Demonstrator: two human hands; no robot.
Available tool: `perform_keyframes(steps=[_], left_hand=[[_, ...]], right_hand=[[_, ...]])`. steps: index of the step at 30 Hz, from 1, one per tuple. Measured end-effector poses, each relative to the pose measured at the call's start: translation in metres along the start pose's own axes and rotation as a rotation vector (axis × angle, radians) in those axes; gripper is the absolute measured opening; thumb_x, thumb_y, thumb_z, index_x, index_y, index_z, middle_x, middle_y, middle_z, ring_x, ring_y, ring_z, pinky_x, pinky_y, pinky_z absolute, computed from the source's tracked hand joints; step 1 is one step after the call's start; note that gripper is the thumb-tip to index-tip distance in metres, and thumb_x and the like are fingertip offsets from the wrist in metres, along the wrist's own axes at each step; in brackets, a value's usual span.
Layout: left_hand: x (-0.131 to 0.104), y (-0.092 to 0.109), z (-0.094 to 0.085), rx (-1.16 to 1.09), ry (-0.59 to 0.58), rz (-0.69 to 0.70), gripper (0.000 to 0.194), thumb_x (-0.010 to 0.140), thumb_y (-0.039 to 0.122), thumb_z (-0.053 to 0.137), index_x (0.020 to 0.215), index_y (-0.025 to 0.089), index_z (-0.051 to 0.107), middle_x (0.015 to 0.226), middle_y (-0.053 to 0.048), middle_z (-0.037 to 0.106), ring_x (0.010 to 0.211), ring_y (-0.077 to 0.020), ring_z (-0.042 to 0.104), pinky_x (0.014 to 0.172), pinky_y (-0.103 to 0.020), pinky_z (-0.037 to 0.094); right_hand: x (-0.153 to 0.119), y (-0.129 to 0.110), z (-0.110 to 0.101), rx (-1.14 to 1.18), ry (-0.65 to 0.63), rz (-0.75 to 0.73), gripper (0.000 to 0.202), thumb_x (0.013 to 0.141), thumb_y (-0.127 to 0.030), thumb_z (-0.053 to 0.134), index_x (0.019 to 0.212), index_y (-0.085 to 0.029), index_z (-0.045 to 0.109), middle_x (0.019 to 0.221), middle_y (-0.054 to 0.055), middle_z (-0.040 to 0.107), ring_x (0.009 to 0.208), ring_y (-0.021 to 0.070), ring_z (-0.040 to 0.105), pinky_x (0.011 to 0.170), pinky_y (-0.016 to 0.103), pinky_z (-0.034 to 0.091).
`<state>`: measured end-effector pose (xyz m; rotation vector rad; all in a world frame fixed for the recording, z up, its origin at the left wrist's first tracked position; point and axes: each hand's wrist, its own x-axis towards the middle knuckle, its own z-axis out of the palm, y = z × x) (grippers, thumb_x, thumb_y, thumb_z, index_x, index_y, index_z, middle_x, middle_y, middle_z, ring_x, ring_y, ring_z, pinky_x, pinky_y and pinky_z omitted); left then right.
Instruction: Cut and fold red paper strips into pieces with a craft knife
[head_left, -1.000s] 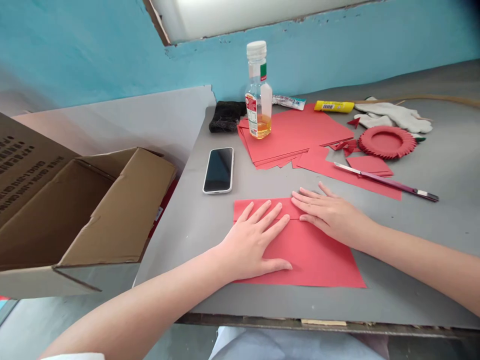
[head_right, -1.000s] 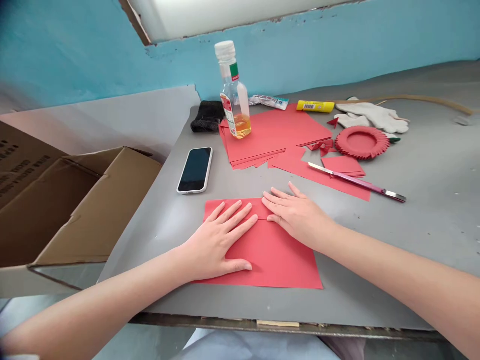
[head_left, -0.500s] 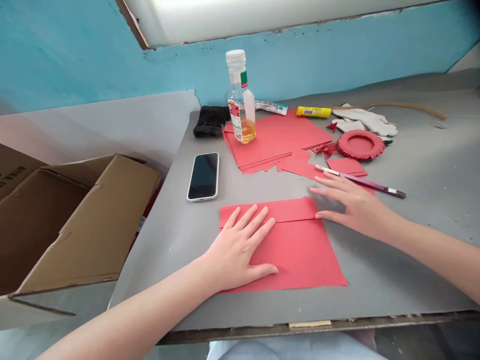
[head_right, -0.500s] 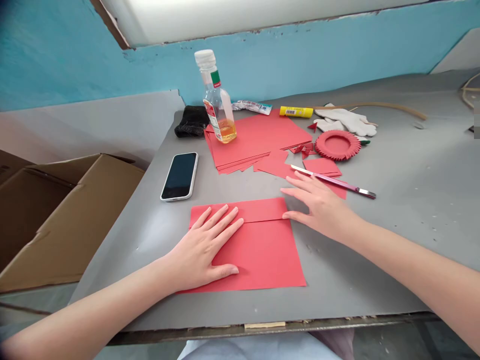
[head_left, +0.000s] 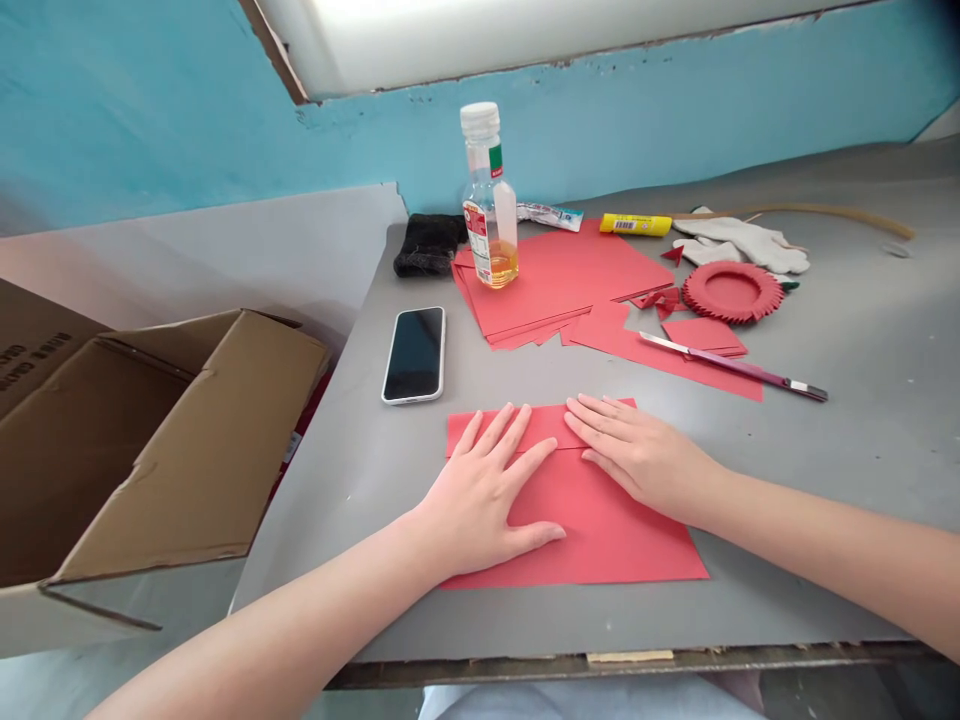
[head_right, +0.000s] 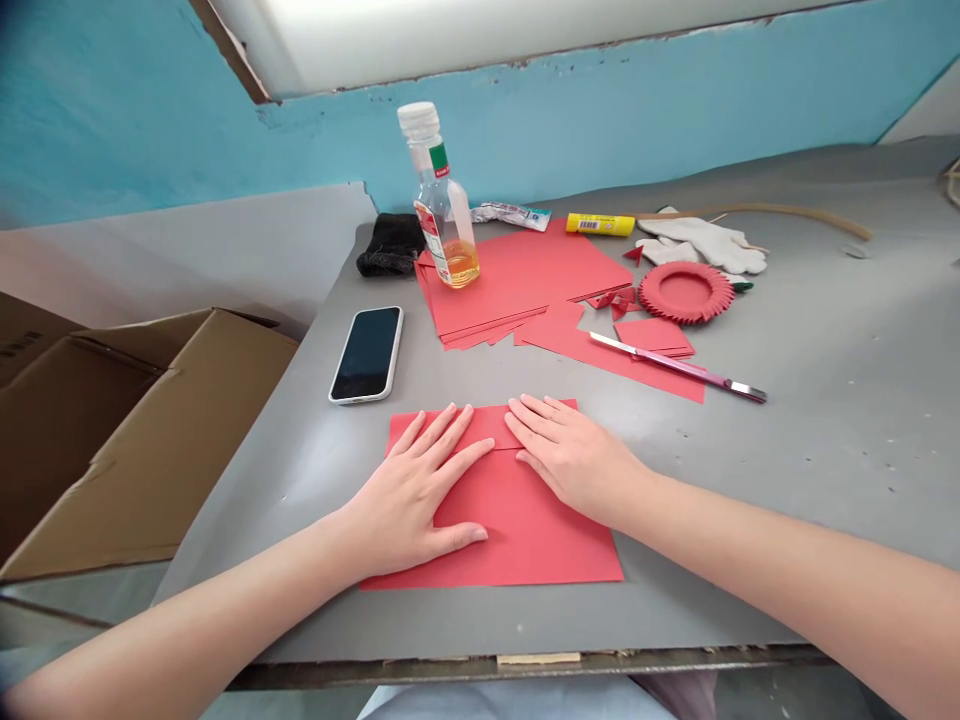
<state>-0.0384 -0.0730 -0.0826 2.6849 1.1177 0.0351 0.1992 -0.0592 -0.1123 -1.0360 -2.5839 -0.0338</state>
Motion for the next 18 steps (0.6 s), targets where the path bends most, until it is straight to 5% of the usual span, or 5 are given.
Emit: perform_keyframes(steps=[18], left_hand=[[0.003,-0.008,-0.003,0.016,-0.044,0.042,0.086,0.074,0.077,0.032,0.14,0.022,0.029,0.15,-0.012,0.011,0.137,-0.0336,0.007,0.108,-0.055,0.01]], right_hand=[[0.036,-0.003,0.005,0.014,-0.047,-0.04,0.038,0.091,-0.029,0.038,0.122,-0.014,0.053,0.113,0.011,0.057,0.108,0.0245,0.046,0.093,0.044,0.042]])
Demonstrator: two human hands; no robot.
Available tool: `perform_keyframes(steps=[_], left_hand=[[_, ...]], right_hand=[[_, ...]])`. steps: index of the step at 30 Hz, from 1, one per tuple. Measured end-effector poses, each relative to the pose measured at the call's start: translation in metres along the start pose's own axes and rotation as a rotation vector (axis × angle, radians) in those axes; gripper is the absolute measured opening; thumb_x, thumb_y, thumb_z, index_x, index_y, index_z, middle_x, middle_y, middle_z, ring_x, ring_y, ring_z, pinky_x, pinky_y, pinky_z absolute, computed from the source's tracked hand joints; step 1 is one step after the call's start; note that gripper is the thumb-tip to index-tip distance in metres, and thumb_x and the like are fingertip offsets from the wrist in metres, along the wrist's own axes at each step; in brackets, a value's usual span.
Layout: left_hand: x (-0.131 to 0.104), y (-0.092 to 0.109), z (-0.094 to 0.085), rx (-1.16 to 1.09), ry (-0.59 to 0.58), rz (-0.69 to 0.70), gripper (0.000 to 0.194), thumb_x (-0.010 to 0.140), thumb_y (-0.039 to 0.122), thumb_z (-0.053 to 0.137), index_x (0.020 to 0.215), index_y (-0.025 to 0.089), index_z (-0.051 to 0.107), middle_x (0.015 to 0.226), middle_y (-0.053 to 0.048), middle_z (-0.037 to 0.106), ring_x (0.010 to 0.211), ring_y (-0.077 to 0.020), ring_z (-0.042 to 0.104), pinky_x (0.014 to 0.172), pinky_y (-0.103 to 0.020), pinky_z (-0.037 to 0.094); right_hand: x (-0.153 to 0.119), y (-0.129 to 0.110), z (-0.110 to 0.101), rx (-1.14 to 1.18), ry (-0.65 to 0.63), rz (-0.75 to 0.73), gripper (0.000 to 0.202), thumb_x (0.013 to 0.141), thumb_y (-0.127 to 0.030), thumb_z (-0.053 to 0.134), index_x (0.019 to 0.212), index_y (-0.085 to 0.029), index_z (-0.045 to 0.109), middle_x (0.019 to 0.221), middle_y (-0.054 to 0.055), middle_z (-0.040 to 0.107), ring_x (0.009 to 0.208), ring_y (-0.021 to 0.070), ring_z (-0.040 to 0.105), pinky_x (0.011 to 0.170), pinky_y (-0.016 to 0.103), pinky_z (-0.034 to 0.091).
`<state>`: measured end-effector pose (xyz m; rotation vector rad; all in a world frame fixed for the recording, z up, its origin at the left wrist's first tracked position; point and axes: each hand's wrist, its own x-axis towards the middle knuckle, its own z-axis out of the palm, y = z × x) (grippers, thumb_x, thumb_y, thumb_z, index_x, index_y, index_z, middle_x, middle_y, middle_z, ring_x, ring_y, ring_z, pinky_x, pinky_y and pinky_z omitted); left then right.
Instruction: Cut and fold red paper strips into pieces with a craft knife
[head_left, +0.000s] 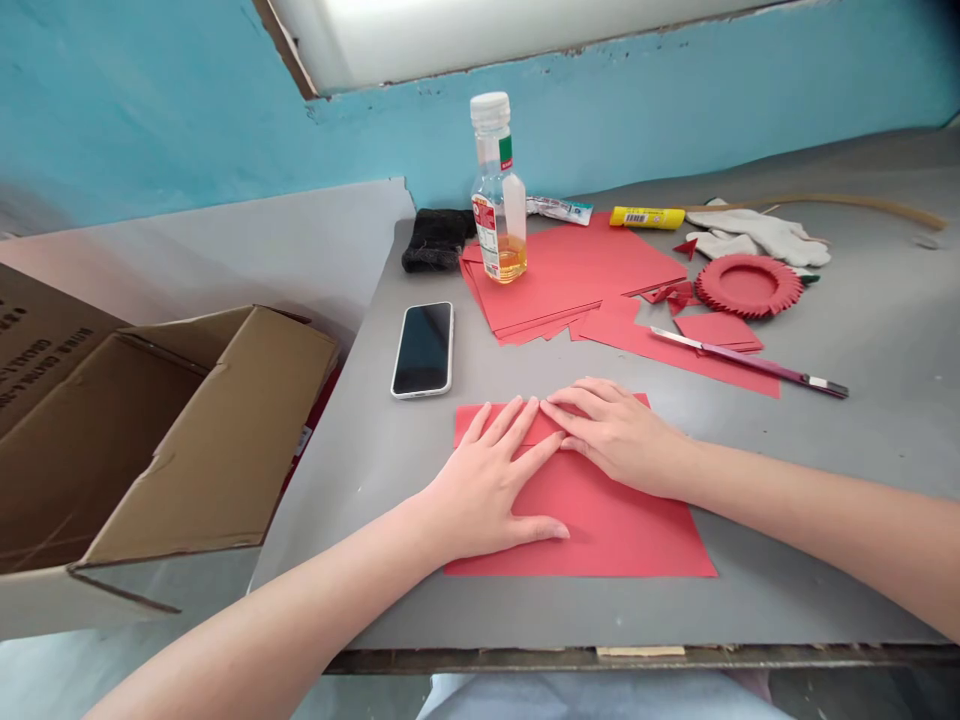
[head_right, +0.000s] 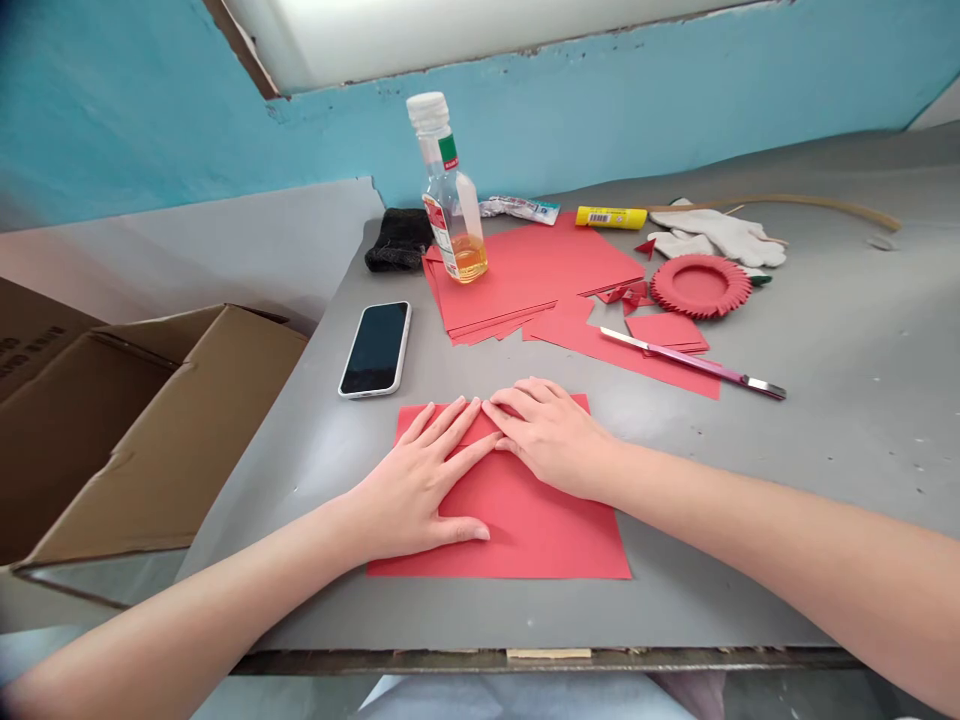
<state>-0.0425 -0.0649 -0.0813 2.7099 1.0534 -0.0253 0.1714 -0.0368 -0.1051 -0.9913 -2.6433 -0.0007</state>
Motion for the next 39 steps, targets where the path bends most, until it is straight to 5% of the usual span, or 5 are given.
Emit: perform_keyframes(steps=[4,12,27,39], left_hand=[[-0.002,-0.002,0.001,0.022,0.011,0.014,0.086,0.075,0.077,0.029,0.142,0.024,0.023,0.15,-0.011,0.009,0.137,-0.0317,0.006,0.109,-0.053,0.008],[-0.008,0.005,0.003,0.022,-0.004,0.09,0.096,0.077,0.076,0.023,0.143,0.007,0.013,0.149,-0.013,0.011,0.138,-0.024,0.003,0.112,-0.042,0.003],[-0.004,-0.002,-0.002,0.015,-0.029,-0.012,0.087,0.076,0.076,0.029,0.143,0.021,0.021,0.149,-0.013,0.009,0.137,-0.0306,0.005,0.108,-0.053,0.01],[-0.004,-0.003,-0.003,0.021,-0.026,-0.012,0.086,0.075,0.076,0.031,0.142,0.023,0.024,0.15,-0.014,0.009,0.137,-0.0321,0.007,0.108,-0.053,0.013]], right_hand=[[-0.003,0.001,0.001,0.003,-0.005,0.018,0.039,0.091,-0.03,0.037,0.124,-0.015,0.051,0.116,0.011,0.055,0.112,0.0247,0.045,0.098,0.046,0.039],[-0.004,0.001,0.005,0.013,-0.051,-0.019,0.041,0.092,-0.024,0.033,0.13,-0.011,0.044,0.139,0.01,0.04,0.133,0.0252,0.023,0.106,0.05,0.029],[-0.008,0.01,0.002,0.062,0.038,-0.029,0.035,0.09,-0.026,0.042,0.123,-0.017,0.053,0.124,0.003,0.056,0.126,0.022,0.038,0.108,0.049,0.024],[-0.07,0.051,-0.023,-0.079,0.031,0.072,0.034,0.088,-0.029,0.047,0.12,-0.025,0.056,0.116,-0.003,0.061,0.123,0.0228,0.042,0.109,0.052,0.021]])
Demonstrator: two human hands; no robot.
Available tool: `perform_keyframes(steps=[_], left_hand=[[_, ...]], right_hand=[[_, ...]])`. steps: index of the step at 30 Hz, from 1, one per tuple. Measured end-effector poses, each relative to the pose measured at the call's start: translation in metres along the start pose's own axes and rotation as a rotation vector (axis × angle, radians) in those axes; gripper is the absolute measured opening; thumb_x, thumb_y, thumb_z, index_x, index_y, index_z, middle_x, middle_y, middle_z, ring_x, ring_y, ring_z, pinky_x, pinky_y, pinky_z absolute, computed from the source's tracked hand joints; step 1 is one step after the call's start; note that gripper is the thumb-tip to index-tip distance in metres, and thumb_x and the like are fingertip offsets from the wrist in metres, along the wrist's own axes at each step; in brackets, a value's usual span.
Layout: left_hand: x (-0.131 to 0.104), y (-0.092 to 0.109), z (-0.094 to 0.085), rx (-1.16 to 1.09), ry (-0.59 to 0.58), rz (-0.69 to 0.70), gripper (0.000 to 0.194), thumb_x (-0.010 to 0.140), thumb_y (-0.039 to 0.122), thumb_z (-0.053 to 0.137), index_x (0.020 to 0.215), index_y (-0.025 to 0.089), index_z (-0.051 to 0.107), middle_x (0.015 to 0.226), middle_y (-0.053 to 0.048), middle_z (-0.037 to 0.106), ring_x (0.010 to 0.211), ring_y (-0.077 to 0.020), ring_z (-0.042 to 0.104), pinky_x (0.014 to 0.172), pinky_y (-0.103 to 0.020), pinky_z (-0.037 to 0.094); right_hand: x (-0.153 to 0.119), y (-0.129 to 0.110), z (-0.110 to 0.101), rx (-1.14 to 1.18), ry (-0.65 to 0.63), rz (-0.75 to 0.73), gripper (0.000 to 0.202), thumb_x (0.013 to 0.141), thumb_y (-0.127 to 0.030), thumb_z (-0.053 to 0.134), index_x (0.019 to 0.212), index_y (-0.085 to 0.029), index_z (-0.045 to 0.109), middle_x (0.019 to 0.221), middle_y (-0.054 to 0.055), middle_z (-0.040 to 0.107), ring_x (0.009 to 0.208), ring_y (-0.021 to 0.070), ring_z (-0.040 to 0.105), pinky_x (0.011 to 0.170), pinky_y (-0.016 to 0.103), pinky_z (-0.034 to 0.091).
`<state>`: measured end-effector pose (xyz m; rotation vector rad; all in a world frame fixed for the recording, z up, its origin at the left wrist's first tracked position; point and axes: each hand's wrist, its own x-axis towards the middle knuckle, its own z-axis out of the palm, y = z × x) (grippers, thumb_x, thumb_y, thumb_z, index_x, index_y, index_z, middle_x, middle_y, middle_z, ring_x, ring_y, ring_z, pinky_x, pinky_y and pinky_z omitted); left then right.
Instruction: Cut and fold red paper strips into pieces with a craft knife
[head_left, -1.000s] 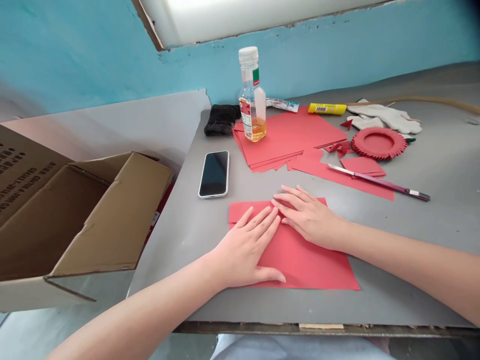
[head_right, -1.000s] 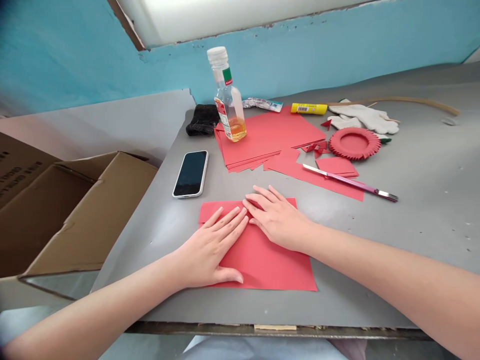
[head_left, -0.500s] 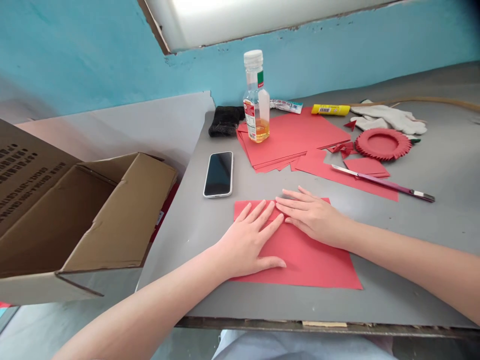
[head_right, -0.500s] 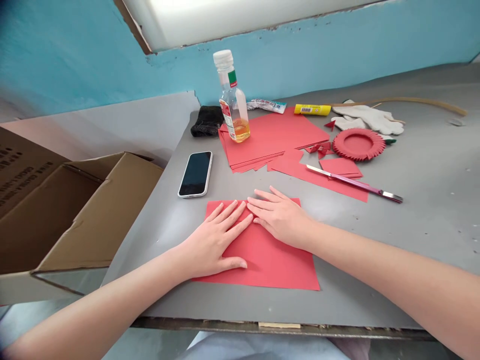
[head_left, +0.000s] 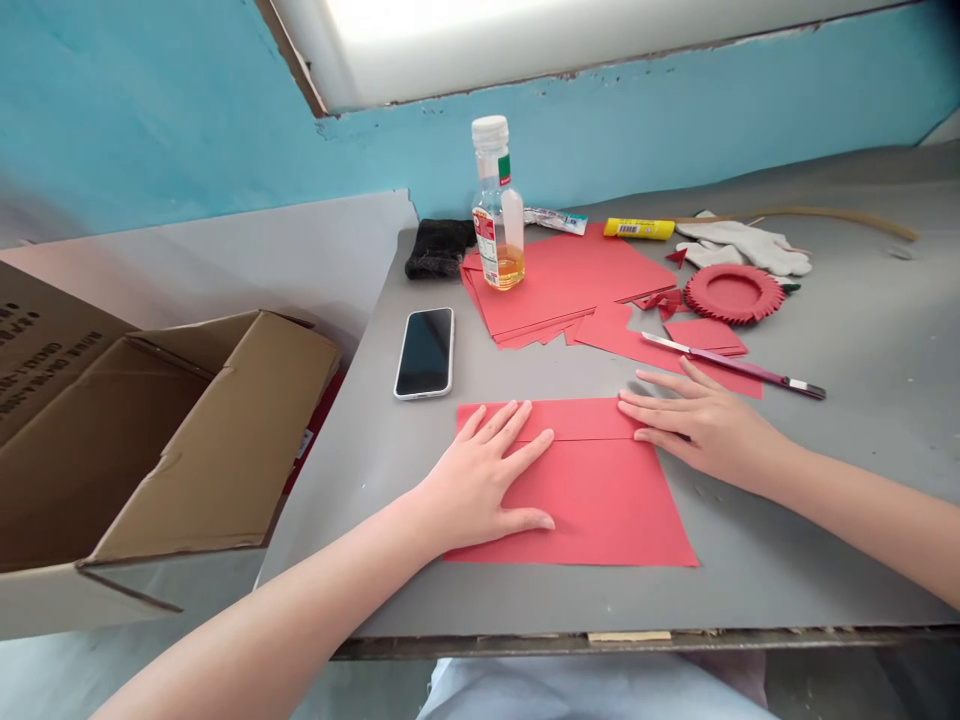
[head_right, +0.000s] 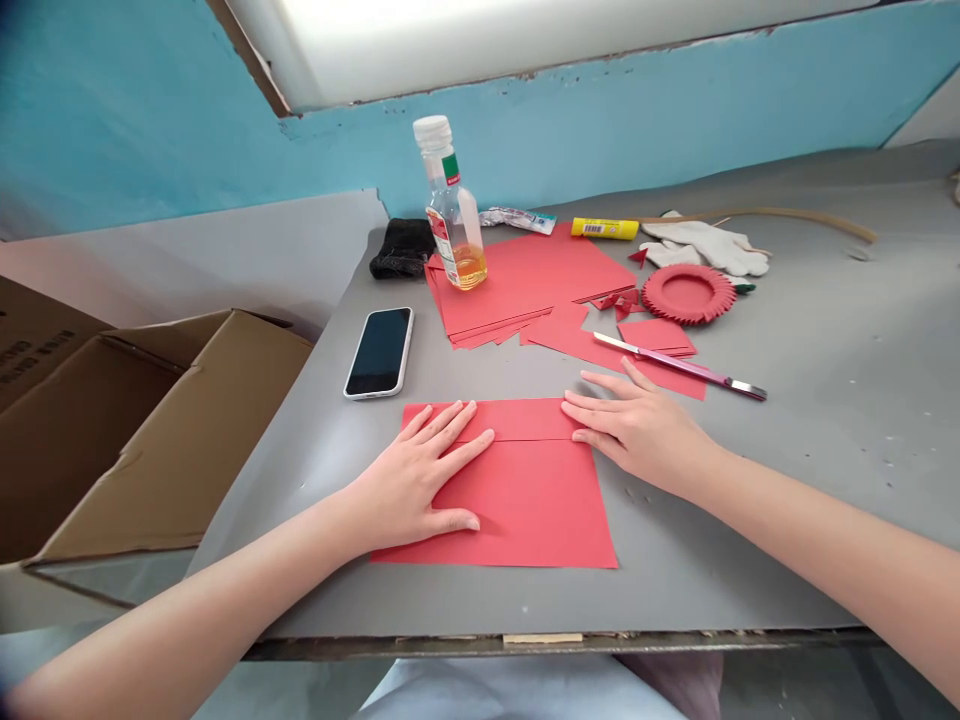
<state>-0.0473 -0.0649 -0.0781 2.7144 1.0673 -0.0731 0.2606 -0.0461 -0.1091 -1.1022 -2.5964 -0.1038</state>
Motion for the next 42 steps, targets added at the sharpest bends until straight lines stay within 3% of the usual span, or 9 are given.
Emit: perform_keyframes(steps=[5,8,10,14,17,24,31,37,42], left_hand=[[0.0,-0.001,0.001,0.002,0.008,0.003,0.086,0.076,0.076,0.03,0.143,0.023,0.022,0.15,-0.013,0.009,0.137,-0.0316,0.007,0.108,-0.052,0.011],[0.0,-0.001,0.002,-0.004,0.017,0.009,0.085,0.076,0.076,0.031,0.142,0.024,0.023,0.15,-0.013,0.009,0.137,-0.0319,0.008,0.108,-0.053,0.011],[0.0,0.0,0.001,0.0,0.018,0.007,0.084,0.075,0.076,0.032,0.142,0.024,0.025,0.15,-0.013,0.01,0.137,-0.0325,0.009,0.107,-0.053,0.012],[0.002,0.0,-0.003,0.009,0.033,0.005,0.086,0.072,0.077,0.036,0.14,0.025,0.029,0.149,-0.013,0.014,0.136,-0.0333,0.014,0.107,-0.053,0.015],[0.002,-0.002,-0.004,0.015,0.036,0.02,0.087,0.07,0.079,0.037,0.139,0.028,0.03,0.149,-0.012,0.017,0.135,-0.0332,0.017,0.106,-0.052,0.017],[0.001,-0.014,-0.003,0.057,0.041,0.061,0.08,0.074,0.076,0.031,0.14,0.031,0.027,0.149,-0.012,0.015,0.135,-0.0327,0.017,0.106,-0.051,0.016],[-0.007,-0.039,-0.02,0.174,-0.067,0.173,0.074,0.077,0.073,0.033,0.139,0.034,0.028,0.149,-0.011,0.017,0.133,-0.0354,0.021,0.105,-0.051,0.015],[-0.031,-0.062,-0.031,0.179,-0.106,0.159,0.07,0.077,0.072,0.035,0.138,0.035,0.032,0.149,-0.007,0.017,0.134,-0.0352,0.018,0.108,-0.05,0.012],[-0.046,-0.067,-0.029,0.2,-0.122,0.096,0.071,0.078,0.071,0.035,0.137,0.032,0.034,0.149,-0.009,0.018,0.135,-0.0338,0.018,0.108,-0.048,0.016]], right_hand=[[-0.002,0.006,-0.016,-0.028,-0.018,0.006,0.028,0.087,-0.03,0.049,0.11,-0.025,0.063,0.109,-0.002,0.065,0.12,0.0242,0.045,0.108,0.053,0.024],[0.015,-0.004,-0.03,-0.022,0.009,-0.006,0.022,0.086,-0.027,0.049,0.092,-0.023,0.07,0.097,0.0,0.069,0.118,0.0251,0.048,0.101,0.049,0.037],[0.033,-0.017,-0.03,0.007,0.113,-0.029,0.023,0.087,-0.021,0.047,0.09,-0.02,0.07,0.097,0.002,0.069,0.109,0.0221,0.054,0.093,0.041,0.046],[0.063,-0.045,-0.002,0.101,0.171,-0.183,0.025,0.088,-0.021,0.045,0.1,-0.017,0.067,0.105,0.007,0.066,0.104,0.0201,0.056,0.088,0.034,0.05],[0.069,-0.052,0.024,0.17,0.166,-0.171,0.027,0.088,-0.025,0.046,0.103,-0.013,0.065,0.105,0.011,0.064,0.1,0.0204,0.057,0.083,0.034,0.053],[0.066,-0.047,0.029,0.201,0.19,-0.16,0.028,0.087,-0.024,0.047,0.106,-0.011,0.064,0.1,0.011,0.065,0.101,0.0217,0.055,0.086,0.036,0.051],[0.067,-0.045,0.025,0.175,0.144,-0.131,0.028,0.087,-0.027,0.048,0.107,-0.016,0.065,0.102,0.006,0.066,0.104,0.0219,0.053,0.097,0.044,0.044],[0.067,-0.043,0.027,0.194,0.096,-0.115,0.029,0.087,-0.029,0.048,0.107,-0.018,0.065,0.103,0.005,0.065,0.109,0.0228,0.049,0.104,0.048,0.035],[0.065,-0.042,0.029,0.205,0.085,-0.102,0.029,0.087,-0.031,0.048,0.109,-0.022,0.064,0.105,0.003,0.065,0.11,0.0231,0.049,0.105,0.05,0.032]])
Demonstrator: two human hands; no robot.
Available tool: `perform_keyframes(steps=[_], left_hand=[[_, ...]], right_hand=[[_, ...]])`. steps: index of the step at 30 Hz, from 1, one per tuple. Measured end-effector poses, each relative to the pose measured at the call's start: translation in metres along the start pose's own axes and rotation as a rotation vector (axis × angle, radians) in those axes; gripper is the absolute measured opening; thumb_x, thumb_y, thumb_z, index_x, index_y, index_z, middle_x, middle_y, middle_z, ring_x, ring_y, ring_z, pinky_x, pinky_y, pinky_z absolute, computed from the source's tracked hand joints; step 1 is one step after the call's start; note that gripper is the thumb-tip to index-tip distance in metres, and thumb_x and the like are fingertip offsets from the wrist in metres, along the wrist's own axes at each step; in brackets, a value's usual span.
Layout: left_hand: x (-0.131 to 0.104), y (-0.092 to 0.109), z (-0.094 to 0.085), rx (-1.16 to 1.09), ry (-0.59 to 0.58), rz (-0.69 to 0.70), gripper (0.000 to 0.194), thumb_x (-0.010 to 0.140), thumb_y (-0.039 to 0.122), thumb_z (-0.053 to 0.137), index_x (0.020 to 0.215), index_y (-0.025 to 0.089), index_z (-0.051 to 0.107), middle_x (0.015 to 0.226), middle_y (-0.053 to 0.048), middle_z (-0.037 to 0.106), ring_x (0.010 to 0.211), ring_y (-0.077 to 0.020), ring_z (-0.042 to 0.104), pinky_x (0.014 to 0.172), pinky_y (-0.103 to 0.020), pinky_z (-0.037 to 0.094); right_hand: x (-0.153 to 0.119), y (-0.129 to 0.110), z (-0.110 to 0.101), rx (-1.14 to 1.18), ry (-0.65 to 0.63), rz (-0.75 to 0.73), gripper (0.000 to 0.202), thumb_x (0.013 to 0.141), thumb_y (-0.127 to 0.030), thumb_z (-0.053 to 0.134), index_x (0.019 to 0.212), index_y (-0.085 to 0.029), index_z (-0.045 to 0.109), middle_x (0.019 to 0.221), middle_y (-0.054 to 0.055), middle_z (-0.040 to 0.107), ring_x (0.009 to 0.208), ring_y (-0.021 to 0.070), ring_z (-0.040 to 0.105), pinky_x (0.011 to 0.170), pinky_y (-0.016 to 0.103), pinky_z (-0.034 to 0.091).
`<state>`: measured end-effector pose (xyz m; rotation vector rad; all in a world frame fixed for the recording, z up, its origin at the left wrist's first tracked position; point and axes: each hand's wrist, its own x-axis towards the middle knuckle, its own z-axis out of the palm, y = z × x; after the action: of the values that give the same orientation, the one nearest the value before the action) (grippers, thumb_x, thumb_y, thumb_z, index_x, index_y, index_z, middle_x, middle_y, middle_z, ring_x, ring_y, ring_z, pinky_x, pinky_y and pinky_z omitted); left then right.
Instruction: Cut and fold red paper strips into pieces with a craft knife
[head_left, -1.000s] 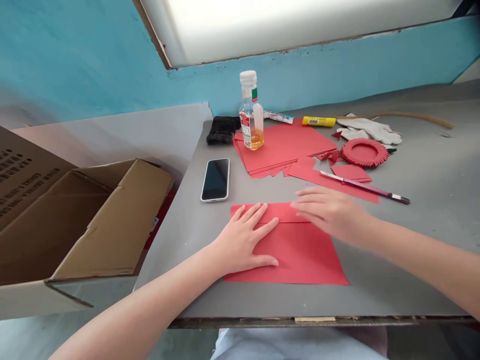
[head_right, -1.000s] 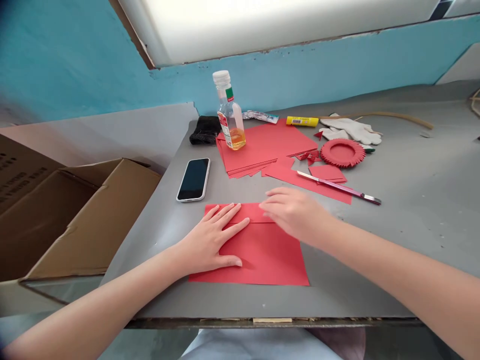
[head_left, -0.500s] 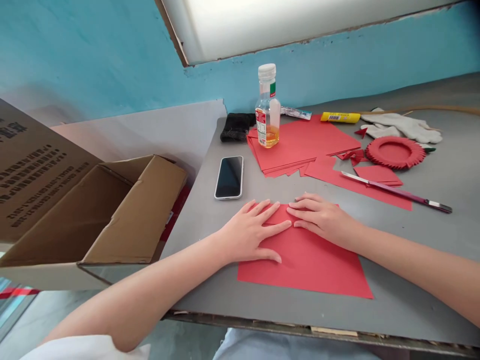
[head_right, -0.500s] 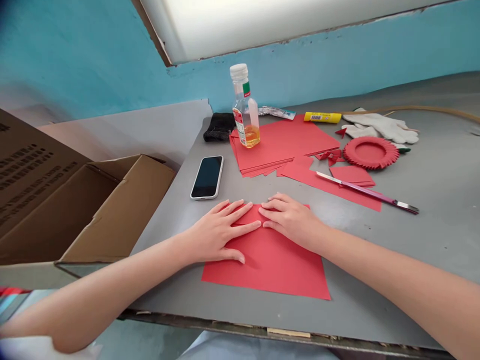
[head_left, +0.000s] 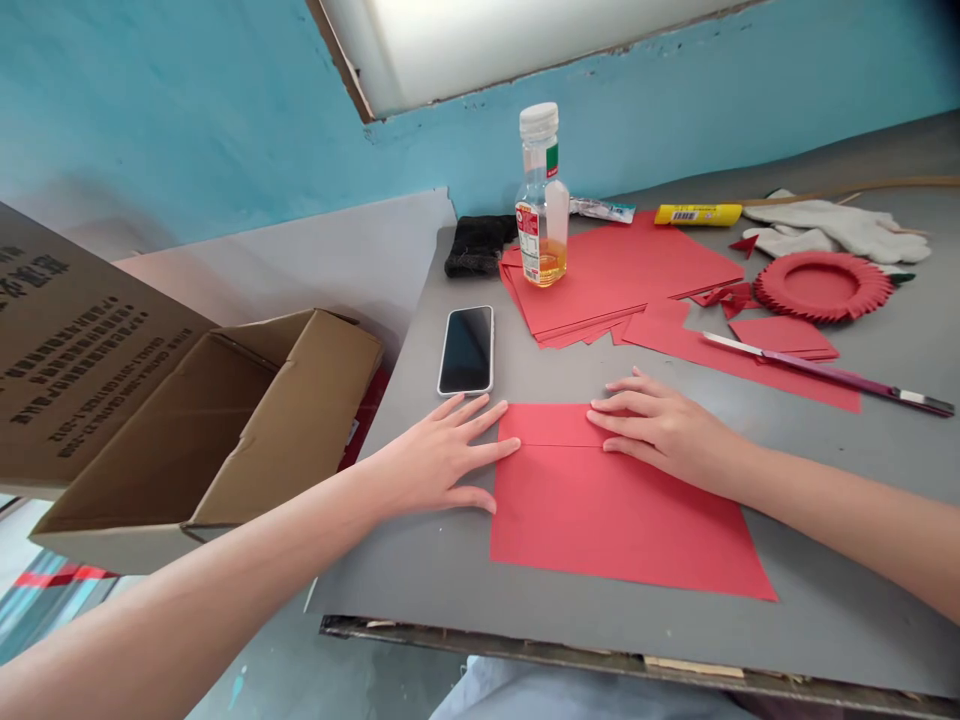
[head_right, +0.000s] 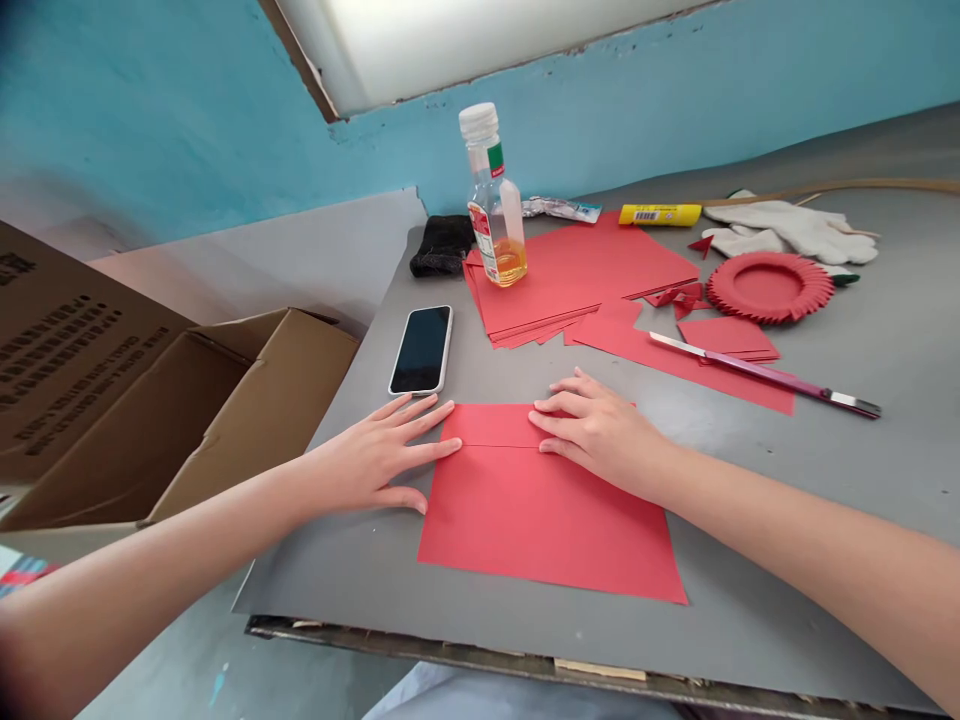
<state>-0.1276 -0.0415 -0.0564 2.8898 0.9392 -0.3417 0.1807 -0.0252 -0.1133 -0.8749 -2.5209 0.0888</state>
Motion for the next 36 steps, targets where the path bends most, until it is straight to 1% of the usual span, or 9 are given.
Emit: perform_keyframes(steps=[3,6,9,10,12,16,20,26,36], left_hand=[[-0.012,-0.002,-0.003,0.039,0.004,-0.041,0.07,0.079,0.07,0.035,0.135,0.029,0.038,0.147,-0.01,0.024,0.133,-0.0324,0.024,0.107,-0.047,0.022],[-0.021,-0.004,-0.017,0.114,0.041,-0.088,0.063,0.082,0.066,0.035,0.12,0.02,0.056,0.137,-0.014,0.042,0.123,-0.0309,0.043,0.102,-0.045,0.033],[-0.01,0.008,-0.031,0.155,0.211,-0.179,0.051,0.091,0.052,0.032,0.1,0.015,0.065,0.123,-0.014,0.056,0.11,-0.0264,0.055,0.097,-0.042,0.04],[-0.001,0.017,-0.032,0.135,0.286,-0.192,0.047,0.093,0.046,0.03,0.103,0.014,0.064,0.124,-0.013,0.056,0.113,-0.0242,0.054,0.1,-0.04,0.038],[0.026,0.039,-0.027,0.062,0.332,-0.149,0.048,0.095,0.04,0.025,0.12,0.011,0.054,0.132,-0.013,0.048,0.123,-0.0213,0.044,0.106,-0.037,0.032],[0.071,0.072,0.001,-0.104,0.175,-0.082,0.083,0.086,0.063,0.029,0.14,0.0,0.02,0.147,-0.018,0.017,0.137,-0.0261,0.011,0.111,-0.04,0.018],[0.077,0.074,0.014,-0.202,0.141,-0.096,0.09,0.081,0.07,0.027,0.143,0.006,0.009,0.149,-0.015,0.006,0.138,-0.025,0.0,0.112,-0.044,0.01],[0.071,0.067,0.008,-0.262,0.135,-0.036,0.079,0.076,0.074,0.035,0.142,0.032,0.022,0.151,-0.008,-0.001,0.137,-0.033,0.003,0.109,-0.051,0.011],[0.063,0.057,0.009,-0.207,0.121,-0.046,0.074,0.078,0.071,0.036,0.141,0.037,0.021,0.151,-0.005,0.003,0.137,-0.0349,0.007,0.107,-0.055,0.012]], right_hand=[[0.0,0.0,0.0,0.004,-0.022,0.01,0.028,0.087,-0.03,0.047,0.11,-0.026,0.064,0.107,0.001,0.064,0.111,0.0235,0.049,0.106,0.049,0.032],[0.0,0.0,-0.001,-0.012,-0.025,0.001,0.028,0.088,-0.029,0.045,0.109,-0.026,0.064,0.106,0.001,0.064,0.111,0.0241,0.049,0.106,0.048,0.032],[0.001,0.0,-0.001,-0.024,-0.022,-0.016,0.028,0.088,-0.029,0.045,0.109,-0.024,0.064,0.105,0.002,0.064,0.111,0.0235,0.048,0.104,0.049,0.033],[0.001,0.001,0.0,-0.025,-0.019,-0.022,0.028,0.088,-0.03,0.045,0.109,-0.024,0.063,0.104,0.002,0.064,0.111,0.0231,0.048,0.103,0.05,0.033],[0.001,0.001,0.001,-0.031,-0.01,-0.027,0.027,0.088,-0.03,0.046,0.107,-0.024,0.064,0.103,0.003,0.065,0.11,0.0227,0.049,0.102,0.051,0.034],[0.001,-0.001,0.003,-0.067,0.015,-0.008,0.025,0.088,-0.03,0.046,0.093,-0.021,0.068,0.097,0.004,0.066,0.109,0.0234,0.05,0.102,0.051,0.034],[-0.007,0.003,-0.003,-0.105,0.004,0.014,0.027,0.088,-0.034,0.046,0.101,-0.021,0.067,0.101,0.003,0.066,0.108,0.0249,0.05,0.102,0.053,0.031],[-0.04,0.024,-0.027,-0.143,-0.059,0.106,0.032,0.088,-0.038,0.045,0.111,-0.024,0.063,0.103,0.003,0.066,0.107,0.0257,0.05,0.103,0.056,0.027],[-0.062,0.032,-0.038,-0.128,-0.063,0.177,0.029,0.088,-0.035,0.045,0.111,-0.03,0.062,0.107,0.001,0.065,0.104,0.0219,0.053,0.102,0.053,0.03]])
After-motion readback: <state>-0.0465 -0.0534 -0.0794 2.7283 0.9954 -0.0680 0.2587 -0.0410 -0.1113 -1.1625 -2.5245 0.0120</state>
